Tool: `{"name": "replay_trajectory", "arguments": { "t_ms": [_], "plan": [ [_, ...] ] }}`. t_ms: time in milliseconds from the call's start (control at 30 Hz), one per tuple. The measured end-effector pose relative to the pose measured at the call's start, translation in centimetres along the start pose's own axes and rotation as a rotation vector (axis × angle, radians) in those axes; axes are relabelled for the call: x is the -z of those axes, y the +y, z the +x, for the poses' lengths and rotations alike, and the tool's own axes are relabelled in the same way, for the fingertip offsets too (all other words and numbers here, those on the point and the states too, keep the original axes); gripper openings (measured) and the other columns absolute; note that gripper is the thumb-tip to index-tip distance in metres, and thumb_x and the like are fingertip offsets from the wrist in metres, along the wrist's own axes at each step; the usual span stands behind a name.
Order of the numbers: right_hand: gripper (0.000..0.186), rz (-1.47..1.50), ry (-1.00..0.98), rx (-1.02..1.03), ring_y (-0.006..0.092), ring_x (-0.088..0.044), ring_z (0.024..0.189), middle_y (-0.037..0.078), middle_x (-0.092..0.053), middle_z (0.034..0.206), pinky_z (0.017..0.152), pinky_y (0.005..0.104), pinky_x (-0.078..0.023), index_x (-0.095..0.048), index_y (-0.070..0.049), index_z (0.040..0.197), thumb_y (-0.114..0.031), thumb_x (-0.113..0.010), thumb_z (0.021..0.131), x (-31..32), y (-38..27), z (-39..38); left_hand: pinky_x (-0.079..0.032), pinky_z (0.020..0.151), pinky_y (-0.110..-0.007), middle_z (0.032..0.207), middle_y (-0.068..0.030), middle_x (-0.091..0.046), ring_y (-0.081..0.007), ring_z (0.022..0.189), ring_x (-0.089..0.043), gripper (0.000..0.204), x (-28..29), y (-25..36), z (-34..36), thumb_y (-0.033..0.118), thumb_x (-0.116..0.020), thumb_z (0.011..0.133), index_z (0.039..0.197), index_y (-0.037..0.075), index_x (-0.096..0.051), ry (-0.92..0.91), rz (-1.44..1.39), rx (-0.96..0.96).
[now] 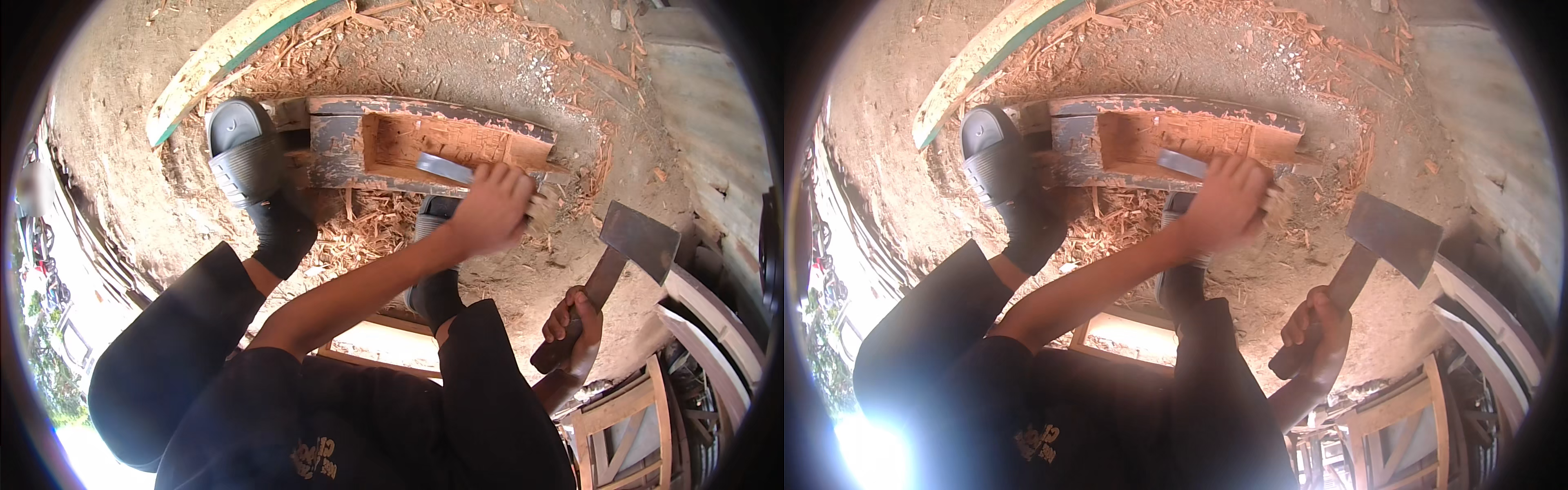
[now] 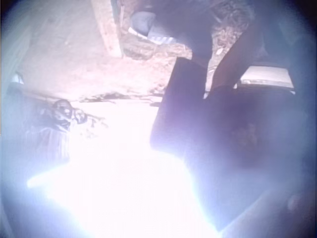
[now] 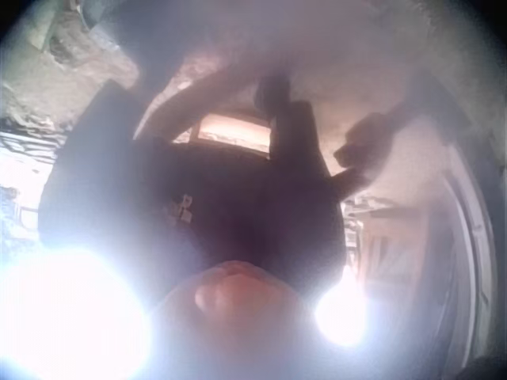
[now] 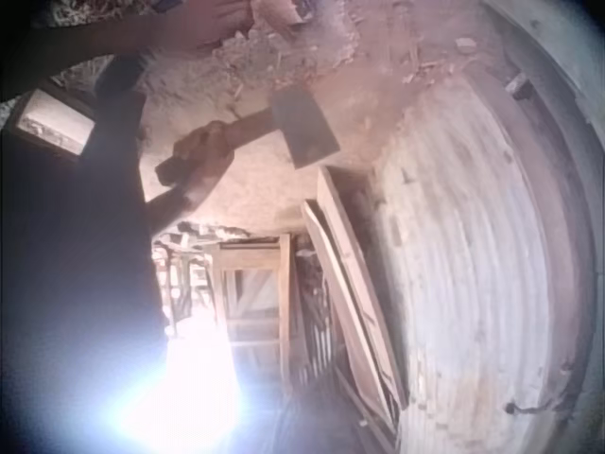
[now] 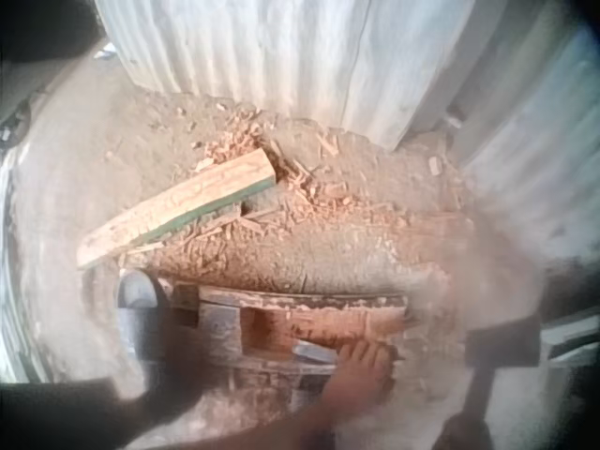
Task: The person sits on the ground and uses a chisel and a small axe to carve a rectangular recess into a piece of wood. They repeatedly strike the chisel with the axe to remove wood chips and periodically clear the debris by hand.
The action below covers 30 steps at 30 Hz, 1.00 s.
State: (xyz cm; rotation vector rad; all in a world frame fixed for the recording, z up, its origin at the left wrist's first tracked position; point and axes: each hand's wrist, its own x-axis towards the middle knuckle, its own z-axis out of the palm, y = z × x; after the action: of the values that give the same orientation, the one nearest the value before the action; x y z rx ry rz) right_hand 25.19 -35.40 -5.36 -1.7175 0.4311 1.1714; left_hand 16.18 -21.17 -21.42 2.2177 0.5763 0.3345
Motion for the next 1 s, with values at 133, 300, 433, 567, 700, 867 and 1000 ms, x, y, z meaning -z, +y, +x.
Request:
{"name": "replay_trajectory", "arguments": {
  "t_ms": [133,300,433,567,700,867,1000],
  "plan": [
    [0.023,0.040,0.014,-0.015,0.0109,-0.038,0.041,0.003,-0.039,0.057,0.038,0.0250,-0.035,-0.044,-0.006,0.083,-0.026,-0.053,0.087,-0.3,0.0,-0.2,-0.042,0.068,-0.041,0.079,-0.0129,-0.055,-0.0302,0.076,-0.056,0.036,-0.8,2.0,2.0,0.018,-0.063,0.067,0.095,0.002,-0.047,-0.051,-0.152,0.031],
    [0.020,0.043,0.001,0.008,0.0081,-0.035,0.040,0.001,-0.037,0.058,0.037,0.0235,-0.036,-0.041,-0.007,0.086,-0.026,-0.046,0.092,0.1,0.5,-0.5,-0.050,0.055,-0.042,0.064,-0.0138,-0.061,-0.0322,0.063,-0.063,0.040,-1.2,0.6,4.4,0.017,-0.066,0.066,0.097,0.002,-0.047,-0.236,-0.188,0.118],
    [0.021,0.054,0.013,-0.011,0.0079,-0.034,0.040,0.001,-0.036,0.058,0.037,0.0234,-0.036,-0.041,-0.007,0.086,-0.027,-0.044,0.093,0.3,0.5,-0.2,-0.050,0.058,-0.041,0.062,-0.0152,-0.060,-0.0319,0.066,-0.063,0.034,-2.0,-0.3,5.0,0.018,-0.066,0.065,0.091,0.002,-0.051,-0.150,-0.238,0.118],
    [0.022,0.086,0.023,-0.017,0.0078,-0.032,0.039,0.001,-0.035,0.058,0.037,0.0232,-0.035,-0.040,-0.007,0.086,-0.027,-0.042,0.094,0.5,0.6,0.0,-0.050,0.061,-0.042,0.072,-0.0168,-0.059,-0.0354,0.068,-0.062,0.030,-2.4,0.3,4.8,0.019,-0.066,0.068,0.087,0.000,-0.052,0.039,-0.219,0.119],
    [0.023,0.113,0.041,-0.023,0.0076,-0.032,0.039,0.001,-0.035,0.058,0.037,0.0227,-0.035,-0.039,-0.007,0.087,-0.028,-0.041,0.095,0.8,0.6,0.2,-0.050,0.065,-0.043,0.079,-0.0185,-0.055,-0.0380,0.070,-0.060,0.032,-1.3,0.8,4.8,0.017,-0.066,0.071,0.091,-0.002,-0.049,-0.130,-0.365,0.068],
    [0.024,0.148,0.087,-0.043,0.0071,-0.033,0.040,0.000,-0.034,0.058,0.036,0.0227,-0.036,-0.039,-0.007,0.087,-0.030,-0.041,0.096,0.3,0.0,-0.2,-0.050,0.065,-0.043,0.076,-0.0178,-0.059,-0.0375,0.072,-0.061,0.024,-0.1,1.2,6.0,0.011,-0.064,0.070,0.086,-0.001,-0.050,-0.123,-0.395,0.020],
    [0.025,0.156,0.067,-0.047,0.0071,-0.033,0.039,0.000,-0.034,0.058,0.036,0.0228,-0.036,-0.039,-0.006,0.087,-0.030,-0.041,0.095,0.8,1.0,0.1,-0.050,0.064,-0.042,0.071,-0.0164,-0.061,-0.0354,0.071,-0.062,0.021,-1.0,0.8,6.1,0.007,-0.063,0.063,0.080,0.000,-0.052,-0.218,-0.293,-0.049]
  ]
}}
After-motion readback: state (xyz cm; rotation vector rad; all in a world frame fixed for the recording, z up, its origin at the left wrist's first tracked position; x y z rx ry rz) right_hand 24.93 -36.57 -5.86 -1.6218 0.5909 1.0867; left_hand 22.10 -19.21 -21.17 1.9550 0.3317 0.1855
